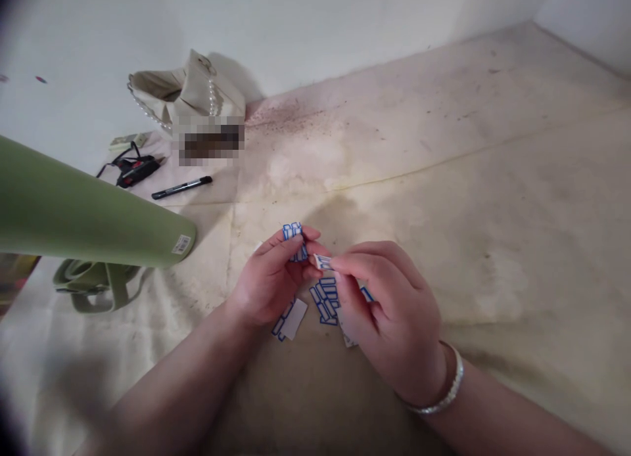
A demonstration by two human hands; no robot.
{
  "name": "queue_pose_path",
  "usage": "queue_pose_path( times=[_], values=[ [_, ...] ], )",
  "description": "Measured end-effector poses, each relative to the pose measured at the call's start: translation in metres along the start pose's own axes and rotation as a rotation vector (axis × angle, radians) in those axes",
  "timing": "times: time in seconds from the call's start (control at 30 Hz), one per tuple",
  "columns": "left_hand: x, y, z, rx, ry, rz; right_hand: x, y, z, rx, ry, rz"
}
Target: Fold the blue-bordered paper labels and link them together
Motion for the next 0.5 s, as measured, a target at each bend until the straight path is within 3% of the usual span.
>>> queue_pose_path(
  times=[0.23,0.37,0.5],
  values=[
    [0.009,-0.004,-0.009,-0.13,-0.084,-0.054,0.006,-0.001,0.0,-0.059,0.075,-0.077],
    [0.011,-0.005,-0.011,-0.149,-0.06,-0.067,0.016,-0.001,0.003,-0.073,0.035,-0.203],
    [0.01,-0.003,-0.01,-0.152,-0.058,-0.088,0.021,-0.001,0.005,-0.09,-0.01,-0.245]
  ],
)
Point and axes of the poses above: each hand's wrist, its own y-axis towards the middle knuckle, its own x-axis out of the palm, z = x × y, the point moved 5 cm from there along y, towards the middle knuckle, and after that the axes turned 1 degree about -z, right-handed, at the moved point
